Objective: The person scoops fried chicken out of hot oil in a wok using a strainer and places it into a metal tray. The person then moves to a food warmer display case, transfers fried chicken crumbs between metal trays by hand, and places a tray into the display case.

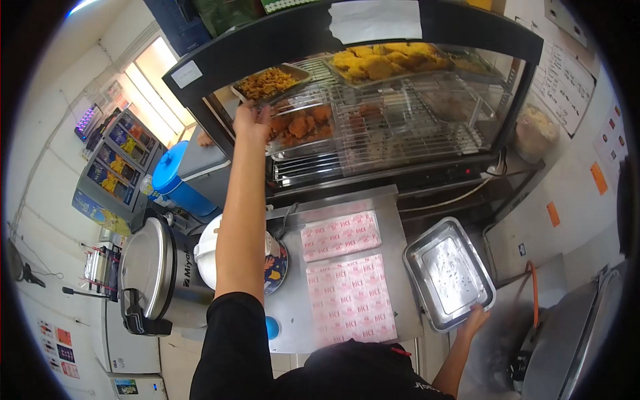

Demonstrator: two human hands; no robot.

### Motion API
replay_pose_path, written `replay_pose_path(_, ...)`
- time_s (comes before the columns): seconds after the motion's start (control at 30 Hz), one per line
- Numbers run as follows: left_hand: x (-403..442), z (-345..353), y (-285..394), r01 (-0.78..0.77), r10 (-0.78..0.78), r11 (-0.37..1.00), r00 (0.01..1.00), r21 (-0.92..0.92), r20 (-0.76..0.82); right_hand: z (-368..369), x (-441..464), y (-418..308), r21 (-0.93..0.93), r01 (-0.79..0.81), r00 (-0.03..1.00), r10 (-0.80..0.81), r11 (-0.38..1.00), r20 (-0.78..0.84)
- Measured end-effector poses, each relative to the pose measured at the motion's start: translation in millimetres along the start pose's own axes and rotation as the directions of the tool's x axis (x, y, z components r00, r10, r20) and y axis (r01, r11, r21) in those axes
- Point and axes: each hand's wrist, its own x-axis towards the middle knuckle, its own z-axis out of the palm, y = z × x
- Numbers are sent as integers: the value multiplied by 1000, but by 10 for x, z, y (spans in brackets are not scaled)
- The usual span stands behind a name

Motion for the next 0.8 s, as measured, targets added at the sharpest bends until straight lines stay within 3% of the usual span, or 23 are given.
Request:
replay_pose_path(0.03,23,21,-3,27,-28,1000,997,-17,-70,32,1,-10,25,-23,999,23,999,28)
replay_pose_path(0.07,217,-58,-77,-45,45,998,999,35,14,27,-6,-31,43,-49,997,47,998,55)
replay_pose_path(0.17,132,-54,-177,-182,186,968,983,171,-6,95,-40,-174,41,-107,990,103,993,94)
replay_pose_path(0.3,249,-74,-64,-162,179,952,983,260,-42,180,-18,-152,86,-94,991,85,992,105)
replay_pose_path(0.33,281,-37,-61,-200,222,964,968,175,-119,197,1,-134,95,-90,991,79,991,111)
replay_pose_path(0.43,285,37,6,-118,140,965,987,234,-80,226,72,-32,53,-61,993,55,997,109)
replay_pose_path(0.57,296,161,-139,-173,201,971,964,164,-173,342,25,-132,104,-96,985,79,990,156)
replay_pose_path(0.8,210,288,-136,-218,243,957,963,190,-117,310,172,5,52,-68,986,59,996,158)
